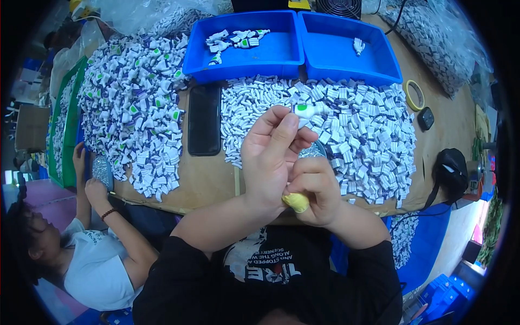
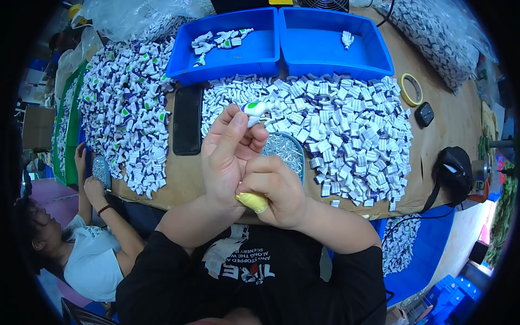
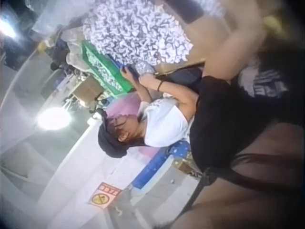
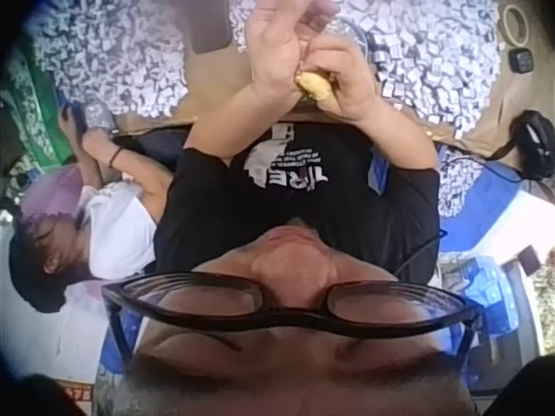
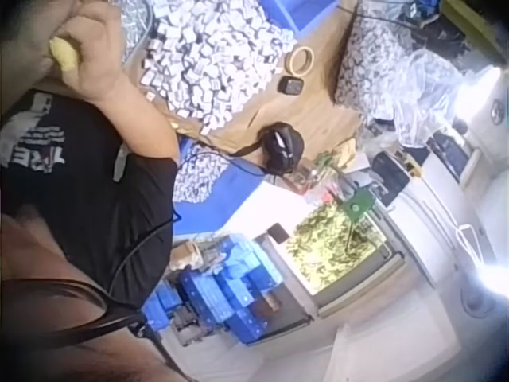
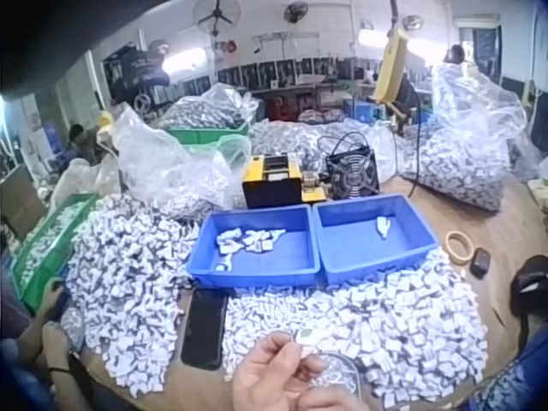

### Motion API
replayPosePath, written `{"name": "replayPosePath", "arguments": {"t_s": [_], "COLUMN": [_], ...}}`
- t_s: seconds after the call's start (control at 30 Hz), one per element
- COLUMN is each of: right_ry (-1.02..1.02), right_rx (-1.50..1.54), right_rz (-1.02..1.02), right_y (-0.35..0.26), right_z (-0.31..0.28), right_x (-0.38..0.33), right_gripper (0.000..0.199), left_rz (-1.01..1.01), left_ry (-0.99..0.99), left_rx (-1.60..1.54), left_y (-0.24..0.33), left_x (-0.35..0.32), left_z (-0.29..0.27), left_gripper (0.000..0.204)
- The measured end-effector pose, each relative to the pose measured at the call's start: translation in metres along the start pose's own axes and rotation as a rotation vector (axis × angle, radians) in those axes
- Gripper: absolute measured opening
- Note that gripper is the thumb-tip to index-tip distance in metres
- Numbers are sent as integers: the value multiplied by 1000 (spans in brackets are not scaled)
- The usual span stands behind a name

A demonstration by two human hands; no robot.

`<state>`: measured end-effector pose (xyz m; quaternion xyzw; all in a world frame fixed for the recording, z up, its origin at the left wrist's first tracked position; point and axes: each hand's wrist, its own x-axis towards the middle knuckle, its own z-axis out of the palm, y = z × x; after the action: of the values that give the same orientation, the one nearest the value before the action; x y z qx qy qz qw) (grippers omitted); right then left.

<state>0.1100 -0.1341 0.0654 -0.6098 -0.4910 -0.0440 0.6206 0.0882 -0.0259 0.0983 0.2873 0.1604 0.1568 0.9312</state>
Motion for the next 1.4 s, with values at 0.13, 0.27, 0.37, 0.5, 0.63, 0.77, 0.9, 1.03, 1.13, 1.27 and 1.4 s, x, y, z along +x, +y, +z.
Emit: {"name": "replayPosePath", "arguments": {"t_s": [0.13, 0.27, 0.37, 0.5, 0.63, 0.77, 0.9, 1.03, 1.13, 1.27, 1.4], "right_ry": [35, -7, -157, -69, -95, -29, 70, 72, 173, 65, 67], "right_rx": [106, 567, 767, 805, 542, 123, -130, -86, -38, -198, -287], "right_rz": [40, 213, 138, 144, 66, 9, 27, 8, 51, 92, 123], "right_y": [2, 6, 16, 18, 19, 22, 25, 24, 22, 18, 20], "right_z": [-3, -6, -7, -8, -15, -18, -18, -19, -15, -18, -13], "right_x": [-1, -4, -6, 3, 8, 8, 7, 9, 6, 13, 14], "right_gripper": [17, 21, 22, 11, 5, 16, 22, 26, 24, 25, 26], "left_rz": [41, 150, 221, 269, 495, 709, 722, 717, 724, 758, 798], "left_ry": [-66, -159, -205, -263, -386, -488, -509, -525, -529, -563, -587], "left_rx": [-51, 31, 108, 299, 697, 997, 1013, 1024, 1033, 1054, 1080], "left_y": [0, 12, 20, 17, 16, 23, 22, 22, 22, 24, 22], "left_x": [7, 26, 42, 54, 51, 47, 43, 41, 41, 42, 41], "left_z": [-6, -31, -51, -73, -82, -82, -81, -80, -79, -79, -79], "left_gripper": [14, 15, 16, 15, 10, 14, 15, 16, 16, 17, 18]}}
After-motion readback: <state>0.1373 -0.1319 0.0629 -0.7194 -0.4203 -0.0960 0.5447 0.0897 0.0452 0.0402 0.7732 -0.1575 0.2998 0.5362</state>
